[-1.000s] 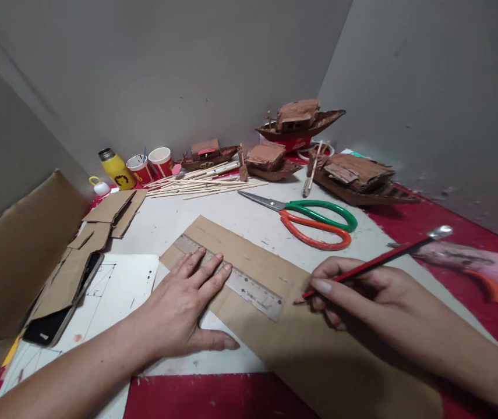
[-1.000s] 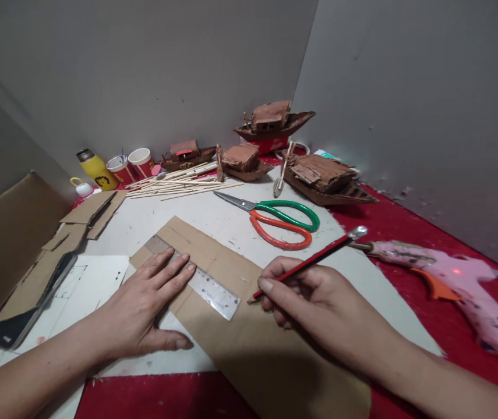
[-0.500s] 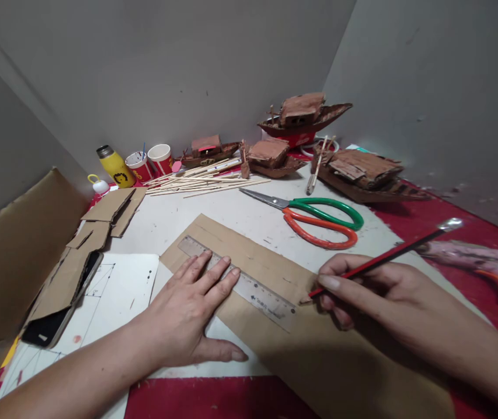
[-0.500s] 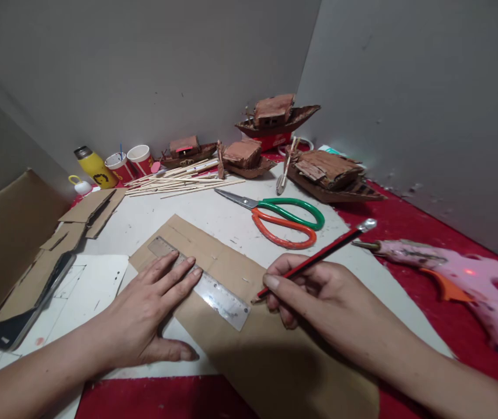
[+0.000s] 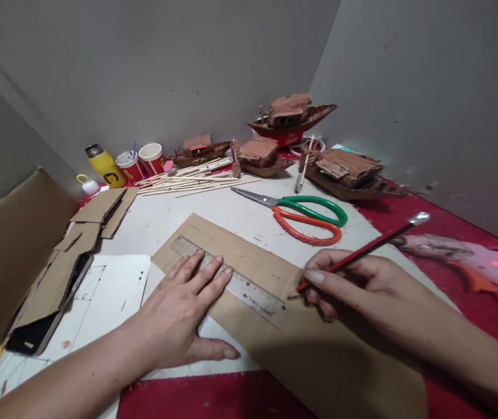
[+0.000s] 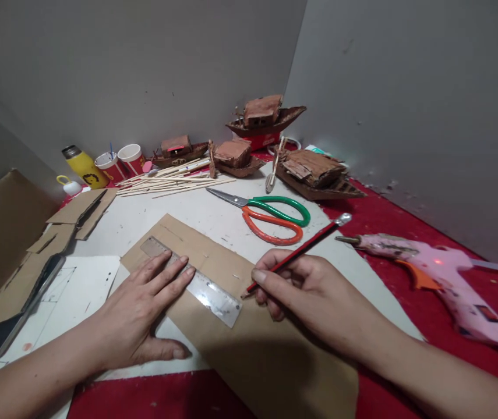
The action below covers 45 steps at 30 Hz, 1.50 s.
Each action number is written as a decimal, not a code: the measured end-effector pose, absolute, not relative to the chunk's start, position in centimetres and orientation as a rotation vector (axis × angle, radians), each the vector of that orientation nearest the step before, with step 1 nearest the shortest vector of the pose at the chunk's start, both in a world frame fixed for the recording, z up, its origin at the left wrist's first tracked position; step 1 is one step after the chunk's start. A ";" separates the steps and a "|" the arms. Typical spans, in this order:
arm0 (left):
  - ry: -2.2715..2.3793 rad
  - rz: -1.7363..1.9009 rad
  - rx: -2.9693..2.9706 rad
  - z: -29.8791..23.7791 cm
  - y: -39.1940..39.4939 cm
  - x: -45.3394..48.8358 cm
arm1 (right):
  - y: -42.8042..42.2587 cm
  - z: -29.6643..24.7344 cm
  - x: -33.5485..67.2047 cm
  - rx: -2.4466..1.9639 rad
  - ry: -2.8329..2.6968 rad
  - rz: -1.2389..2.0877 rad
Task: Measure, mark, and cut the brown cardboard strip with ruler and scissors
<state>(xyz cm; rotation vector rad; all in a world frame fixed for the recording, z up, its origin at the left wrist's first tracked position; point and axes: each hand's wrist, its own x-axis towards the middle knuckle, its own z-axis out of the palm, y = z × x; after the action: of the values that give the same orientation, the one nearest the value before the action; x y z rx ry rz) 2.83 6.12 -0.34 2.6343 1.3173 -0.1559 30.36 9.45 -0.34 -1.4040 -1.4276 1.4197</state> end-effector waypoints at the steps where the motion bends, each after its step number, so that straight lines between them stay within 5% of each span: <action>1: 1.313 -0.154 2.638 -0.3 6.2 2.8 | 9.5 -0.4 30.4 -1.380 -1.411 1.484; 30: 1.245 -0.028 2.831 -0.8 6.1 2.4 | 8.3 2.9 33.1 -1.109 -1.251 1.224; 45: 1.303 -0.066 2.685 0.4 5.3 3.3 | 7.1 -1.0 31.9 -1.277 -1.335 1.423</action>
<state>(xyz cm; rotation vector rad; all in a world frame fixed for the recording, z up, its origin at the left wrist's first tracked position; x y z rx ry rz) 3.30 5.29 0.37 2.6853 1.3033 -0.0659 31.87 7.09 -0.99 -1.2766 -1.3355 1.4232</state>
